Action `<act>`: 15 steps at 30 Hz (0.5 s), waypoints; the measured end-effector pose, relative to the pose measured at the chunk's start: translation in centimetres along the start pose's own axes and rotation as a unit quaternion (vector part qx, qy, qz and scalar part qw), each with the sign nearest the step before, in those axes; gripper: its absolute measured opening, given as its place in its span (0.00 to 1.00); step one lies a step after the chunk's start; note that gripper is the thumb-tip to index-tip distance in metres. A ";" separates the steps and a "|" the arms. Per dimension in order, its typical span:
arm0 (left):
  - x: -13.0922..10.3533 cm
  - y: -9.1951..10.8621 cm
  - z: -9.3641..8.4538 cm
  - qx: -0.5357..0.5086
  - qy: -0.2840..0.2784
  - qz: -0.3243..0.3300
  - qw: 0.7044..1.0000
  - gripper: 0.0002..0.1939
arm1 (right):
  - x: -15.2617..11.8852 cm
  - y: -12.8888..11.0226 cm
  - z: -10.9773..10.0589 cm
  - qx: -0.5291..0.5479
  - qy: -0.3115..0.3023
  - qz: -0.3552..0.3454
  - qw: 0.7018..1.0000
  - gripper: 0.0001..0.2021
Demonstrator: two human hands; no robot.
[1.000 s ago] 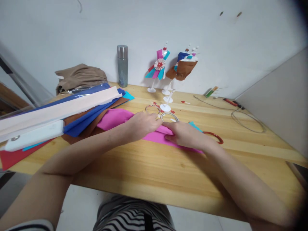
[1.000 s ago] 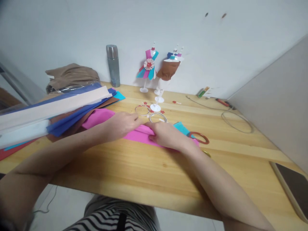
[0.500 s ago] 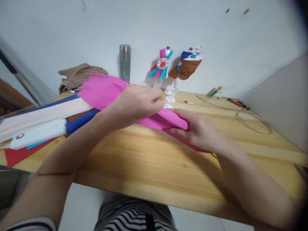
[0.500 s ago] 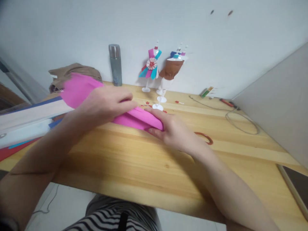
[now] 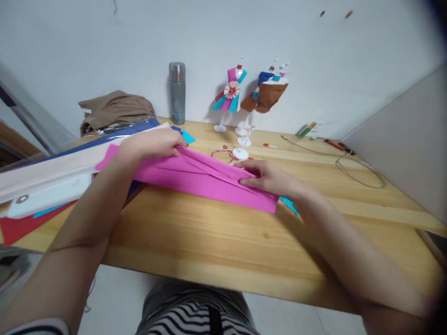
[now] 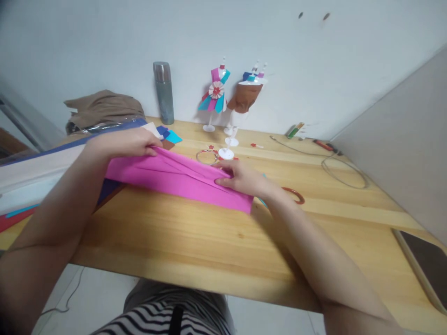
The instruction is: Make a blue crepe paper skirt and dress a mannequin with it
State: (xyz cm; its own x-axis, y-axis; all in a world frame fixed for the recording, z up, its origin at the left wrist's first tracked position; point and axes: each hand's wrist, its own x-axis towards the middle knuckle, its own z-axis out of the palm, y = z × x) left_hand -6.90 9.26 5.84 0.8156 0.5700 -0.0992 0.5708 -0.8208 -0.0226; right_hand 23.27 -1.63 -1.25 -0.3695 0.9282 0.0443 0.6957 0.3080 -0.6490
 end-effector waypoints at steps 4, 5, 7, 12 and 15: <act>1.7 -1.5 1.6 -0.038 -0.046 -0.043 0.997 0.12 | 0.4 0.9 0.0 -0.089 0.007 0.052 0.995 0.15; 1.7 -1.6 1.7 -0.050 -0.041 -0.048 0.997 0.12 | 0.3 1.0 -0.1 -0.097 0.015 0.059 0.993 0.16; 1.6 -1.8 1.6 -0.068 -0.036 -0.046 0.996 0.12 | 0.3 1.1 -0.1 -0.095 0.042 0.062 0.993 0.14; 1.0 -1.7 0.7 -0.094 -0.016 -0.031 0.995 0.13 | -0.3 0.5 0.3 -0.122 0.124 0.008 0.985 0.23; 0.8 -1.9 0.3 -0.114 0.005 -0.052 0.992 0.16 | -0.7 -0.1 0.8 -0.205 0.097 -0.038 0.973 0.38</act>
State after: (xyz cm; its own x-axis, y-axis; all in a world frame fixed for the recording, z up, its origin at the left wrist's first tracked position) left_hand -7.39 11.25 5.55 0.7515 0.6525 -0.0972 0.6574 -0.7282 0.1940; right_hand 22.93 -2.54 -1.82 -0.3338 0.9091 0.2494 0.8728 0.3980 -0.2827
